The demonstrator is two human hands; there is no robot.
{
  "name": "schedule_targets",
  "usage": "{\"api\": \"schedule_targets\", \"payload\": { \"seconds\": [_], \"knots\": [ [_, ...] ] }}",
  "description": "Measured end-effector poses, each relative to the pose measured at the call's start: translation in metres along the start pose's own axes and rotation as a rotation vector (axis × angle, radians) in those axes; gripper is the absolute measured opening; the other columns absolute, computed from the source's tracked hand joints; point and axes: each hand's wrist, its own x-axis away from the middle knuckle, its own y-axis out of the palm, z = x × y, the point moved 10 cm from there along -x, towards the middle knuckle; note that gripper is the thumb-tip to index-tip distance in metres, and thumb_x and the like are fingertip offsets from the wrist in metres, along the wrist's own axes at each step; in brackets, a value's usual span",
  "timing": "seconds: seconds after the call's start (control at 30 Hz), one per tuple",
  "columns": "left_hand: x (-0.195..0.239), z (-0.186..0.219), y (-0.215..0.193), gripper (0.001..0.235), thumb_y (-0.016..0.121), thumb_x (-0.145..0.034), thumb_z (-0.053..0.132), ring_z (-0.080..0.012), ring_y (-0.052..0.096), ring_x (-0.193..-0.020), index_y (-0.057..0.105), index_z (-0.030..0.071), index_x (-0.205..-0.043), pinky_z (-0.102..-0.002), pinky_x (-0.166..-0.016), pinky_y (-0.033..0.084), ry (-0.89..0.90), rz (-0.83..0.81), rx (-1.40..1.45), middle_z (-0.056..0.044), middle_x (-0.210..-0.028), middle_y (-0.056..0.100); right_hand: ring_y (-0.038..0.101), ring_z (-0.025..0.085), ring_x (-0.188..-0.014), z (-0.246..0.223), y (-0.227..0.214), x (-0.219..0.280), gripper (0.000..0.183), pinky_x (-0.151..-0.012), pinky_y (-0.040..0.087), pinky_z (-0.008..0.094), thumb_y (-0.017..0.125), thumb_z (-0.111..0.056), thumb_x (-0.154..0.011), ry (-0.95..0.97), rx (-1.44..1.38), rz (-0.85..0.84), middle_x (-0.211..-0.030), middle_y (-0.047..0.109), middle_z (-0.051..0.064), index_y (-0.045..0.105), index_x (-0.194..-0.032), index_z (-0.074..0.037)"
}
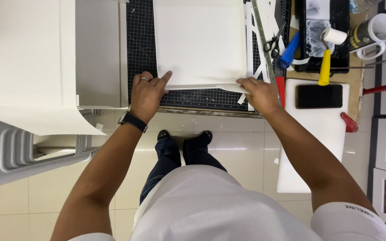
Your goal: Cutting and assembling white foam board material using scissors, a utility knife, and a scraper on a cutting mat.
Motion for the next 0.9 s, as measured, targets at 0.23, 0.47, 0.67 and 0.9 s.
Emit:
{"api": "schedule_targets", "payload": {
  "seconds": [0.23, 0.47, 0.67, 0.9],
  "knots": [
    [-0.01, 0.004, 0.007, 0.057, 0.064, -0.1, 0.039, -0.0229, 0.059, -0.109, 0.054, 0.024, -0.154, -0.046, -0.109, 0.029, -0.021, -0.19, -0.041, -0.003, -0.087, 0.075, 0.076, 0.033, -0.082, 0.001, 0.006, -0.001, 0.048, -0.075, 0.06, 0.044, 0.063, -0.01, -0.099, 0.042, 0.013, -0.148, -0.11, 0.076, 0.004, 0.061, -0.142, -0.032],
    [-0.076, 0.035, 0.042, 0.032, 0.074, -0.096, 0.034, -0.0329, 0.063, -0.112, 0.074, 0.021, -0.125, -0.048, -0.099, 0.044, -0.076, -0.312, 0.233, -0.008, -0.114, 0.072, 0.073, 0.041, -0.098, -0.008, -0.016, -0.014, 0.046, -0.081, 0.059, 0.053, 0.073, -0.021, -0.098, 0.101, -0.353, -0.122, -0.119, 0.075, 0.015, 0.064, -0.143, -0.019],
    [-0.119, -0.011, 0.129, 0.01, 0.074, -0.092, 0.039, -0.0282, 0.072, -0.095, 0.069, 0.031, -0.095, -0.046, -0.084, 0.054, -0.29, -0.439, 0.284, 0.005, -0.087, 0.07, 0.07, 0.038, -0.109, 0.002, -0.03, -0.014, 0.033, -0.09, 0.057, 0.052, 0.071, -0.014, -0.101, 0.195, -0.61, 0.045, -0.126, 0.072, 0.015, 0.068, -0.134, -0.013],
    [-0.117, -0.034, -0.004, 0.033, 0.057, -0.103, -0.002, -0.0321, 0.069, -0.119, 0.063, 0.01, -0.133, -0.042, -0.1, 0.063, -0.326, 0.353, 0.421, -0.014, -0.133, 0.068, 0.06, 0.018, -0.077, 0.067, -0.03, -0.021, 0.033, -0.066, 0.047, 0.032, 0.061, -0.032, -0.112, 0.428, -0.566, 0.273, -0.082, 0.062, 0.005, 0.069, -0.097, -0.003]
  ]
}}
